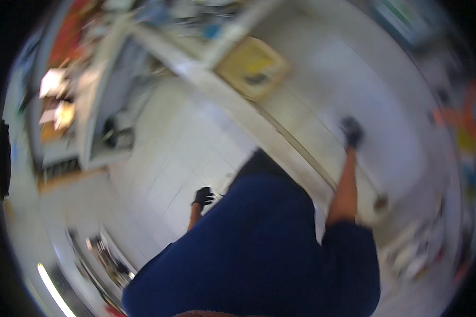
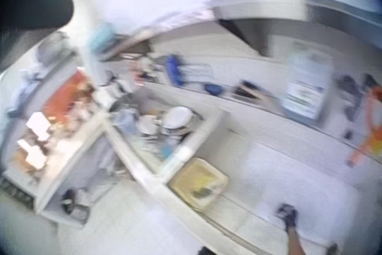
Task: The person cleans a white tiled countertop and a stainless steel sink in a commercial kitchen. They use a sponge to scrub the countertop and the sink basin, rinsing the sponge under running water. The person also wipes the countertop with a cloth to dry it.
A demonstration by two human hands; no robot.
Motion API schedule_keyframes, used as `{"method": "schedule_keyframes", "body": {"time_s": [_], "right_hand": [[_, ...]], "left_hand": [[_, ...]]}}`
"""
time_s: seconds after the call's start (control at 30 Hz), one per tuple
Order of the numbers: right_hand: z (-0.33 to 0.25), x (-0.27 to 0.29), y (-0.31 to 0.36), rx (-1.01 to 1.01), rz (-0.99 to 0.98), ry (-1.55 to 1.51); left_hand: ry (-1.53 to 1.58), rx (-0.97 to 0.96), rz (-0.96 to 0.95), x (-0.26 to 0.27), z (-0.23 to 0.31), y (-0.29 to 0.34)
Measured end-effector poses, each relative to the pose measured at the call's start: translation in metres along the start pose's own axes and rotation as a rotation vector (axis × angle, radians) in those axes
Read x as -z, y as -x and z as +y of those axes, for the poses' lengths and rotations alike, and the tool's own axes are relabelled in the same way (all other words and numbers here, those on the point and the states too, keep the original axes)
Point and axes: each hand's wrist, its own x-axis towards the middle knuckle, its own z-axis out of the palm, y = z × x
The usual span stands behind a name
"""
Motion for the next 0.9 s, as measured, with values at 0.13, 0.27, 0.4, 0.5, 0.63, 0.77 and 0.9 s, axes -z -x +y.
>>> {"method": "schedule_keyframes", "body": {"time_s": [0.13,0.27,0.4,0.5,0.63,0.77,0.9], "right_hand": [[0.002,-0.014,0.008,-0.375,0.251,0.091],[0.018,-0.037,0.02,-0.749,0.247,-0.022],[0.075,-0.036,0.019,-0.379,0.337,0.297],[0.027,-0.008,0.001,-0.249,-0.158,0.319],[-0.022,0.029,0.002,-0.185,-0.119,-0.225],[0.042,0.004,-0.013,-0.321,-0.448,-1.545],[0.047,0.003,-0.01,-0.803,0.05,-1.476]], "left_hand": [[-0.33,-0.12,0.003,0.001,-0.012,-0.021],[-0.186,-0.178,-0.045,0.039,-0.03,-0.055],[-0.25,-0.177,-0.061,0.0,0.011,-0.037],[0.02,-0.076,0.031,0.008,0.015,-0.014],[0.071,-0.089,0.034,0.012,-0.003,0.017],[-0.043,-0.108,0.048,0.004,0.007,0.015],[-0.08,-0.079,0.059,-0.001,-0.002,0.011]]}}
